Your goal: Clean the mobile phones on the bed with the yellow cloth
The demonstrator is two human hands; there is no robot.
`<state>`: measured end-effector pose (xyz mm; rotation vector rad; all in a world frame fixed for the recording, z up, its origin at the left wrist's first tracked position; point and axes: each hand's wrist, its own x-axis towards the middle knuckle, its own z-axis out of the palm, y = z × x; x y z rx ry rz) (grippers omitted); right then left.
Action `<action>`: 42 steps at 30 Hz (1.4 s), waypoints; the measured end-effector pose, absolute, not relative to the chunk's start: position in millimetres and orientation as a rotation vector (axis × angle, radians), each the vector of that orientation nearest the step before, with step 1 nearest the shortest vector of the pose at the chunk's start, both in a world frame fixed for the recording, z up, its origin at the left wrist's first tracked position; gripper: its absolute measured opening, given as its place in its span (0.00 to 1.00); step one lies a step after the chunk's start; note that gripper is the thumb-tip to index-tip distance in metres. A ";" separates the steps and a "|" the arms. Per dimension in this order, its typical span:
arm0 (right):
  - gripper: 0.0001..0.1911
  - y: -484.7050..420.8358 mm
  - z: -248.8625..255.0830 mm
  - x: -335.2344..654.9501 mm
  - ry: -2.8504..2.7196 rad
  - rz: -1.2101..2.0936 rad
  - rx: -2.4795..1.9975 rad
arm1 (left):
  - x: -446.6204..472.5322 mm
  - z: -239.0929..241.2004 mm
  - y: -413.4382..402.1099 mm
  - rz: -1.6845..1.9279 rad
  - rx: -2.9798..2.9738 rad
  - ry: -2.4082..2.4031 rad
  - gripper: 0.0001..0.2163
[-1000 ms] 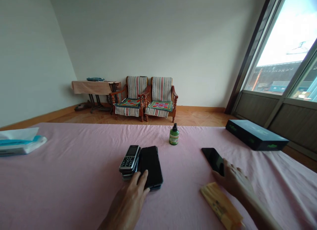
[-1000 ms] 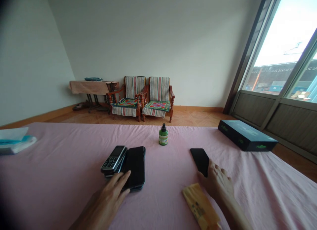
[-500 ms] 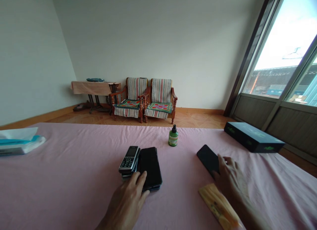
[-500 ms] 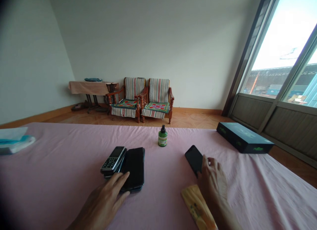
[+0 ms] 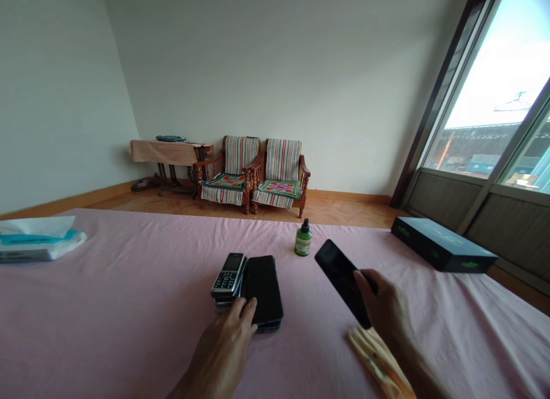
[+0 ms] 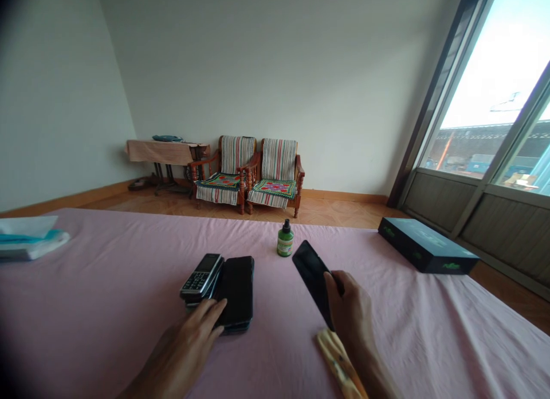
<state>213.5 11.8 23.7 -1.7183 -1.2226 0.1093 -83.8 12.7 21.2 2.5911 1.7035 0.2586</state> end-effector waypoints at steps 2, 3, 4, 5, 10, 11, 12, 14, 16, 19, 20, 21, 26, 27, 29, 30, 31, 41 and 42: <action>0.21 18.4 26.3 189.9 -1.074 0.578 -1.511 | -85.3 20.7 12.8 0.288 2.612 1.698 0.20; 0.22 22.4 25.6 176.8 -1.059 0.673 -1.469 | -86.1 20.8 12.9 0.309 2.623 1.696 0.20; 0.23 26.7 23.7 163.4 -1.055 0.730 -1.439 | -86.7 21.2 12.9 0.326 2.633 1.696 0.21; 0.24 31.0 21.3 150.0 -1.045 0.775 -1.411 | -87.2 21.9 12.9 0.336 2.640 1.698 0.20; 0.23 47.8 13.4 93.8 -1.019 0.931 -1.278 | -86.7 28.3 11.0 0.266 2.636 1.725 0.17; 0.22 49.0 14.2 86.1 -1.022 0.956 -1.254 | -86.4 29.2 10.7 0.270 2.638 1.731 0.17; 0.21 49.3 15.4 79.7 -1.028 0.980 -1.231 | -86.2 29.7 10.4 0.289 2.638 1.736 0.16; 0.19 47.8 18.5 71.3 -1.047 1.019 -1.196 | -86.1 29.6 10.0 0.357 2.621 1.748 0.16; 0.16 44.8 20.2 68.1 -1.069 1.047 -1.176 | -85.9 28.9 9.8 0.416 2.592 1.753 0.18; 0.15 41.0 17.0 71.6 -1.095 1.069 -1.177 | -85.0 28.8 9.0 0.440 2.573 1.741 0.22; 0.16 40.4 14.4 74.3 -1.102 1.072 -1.184 | -84.5 29.1 8.6 0.426 2.571 1.733 0.22; 0.16 40.0 11.2 77.4 -1.106 1.070 -1.197 | -83.9 29.6 8.1 0.404 2.566 1.727 0.22; 0.21 33.7 -3.5 88.5 -1.066 0.970 -1.316 | -82.6 31.2 6.2 0.362 2.554 1.715 0.20; 0.22 30.3 -4.5 88.2 -1.078 0.959 -1.315 | -82.8 31.1 6.0 0.377 2.562 1.713 0.20; 0.23 21.6 -3.9 84.9 -1.183 0.970 -1.251 | -83.3 30.5 6.1 0.408 2.580 1.709 0.20; 0.22 17.0 -2.7 82.4 -1.253 0.974 -1.209 | -83.6 30.2 6.3 0.421 2.590 1.703 0.20; 0.22 12.6 -1.2 79.7 -1.316 0.970 -1.176 | -83.7 29.9 6.6 0.429 2.599 1.698 0.20; 0.21 -2.2 -6.1 73.7 -1.433 0.803 -1.182 | -82.7 30.7 7.2 0.334 2.604 1.718 0.20; 0.21 -2.8 -6.9 73.8 -1.444 0.793 -1.184 | -82.9 30.5 7.3 0.335 2.602 1.722 0.20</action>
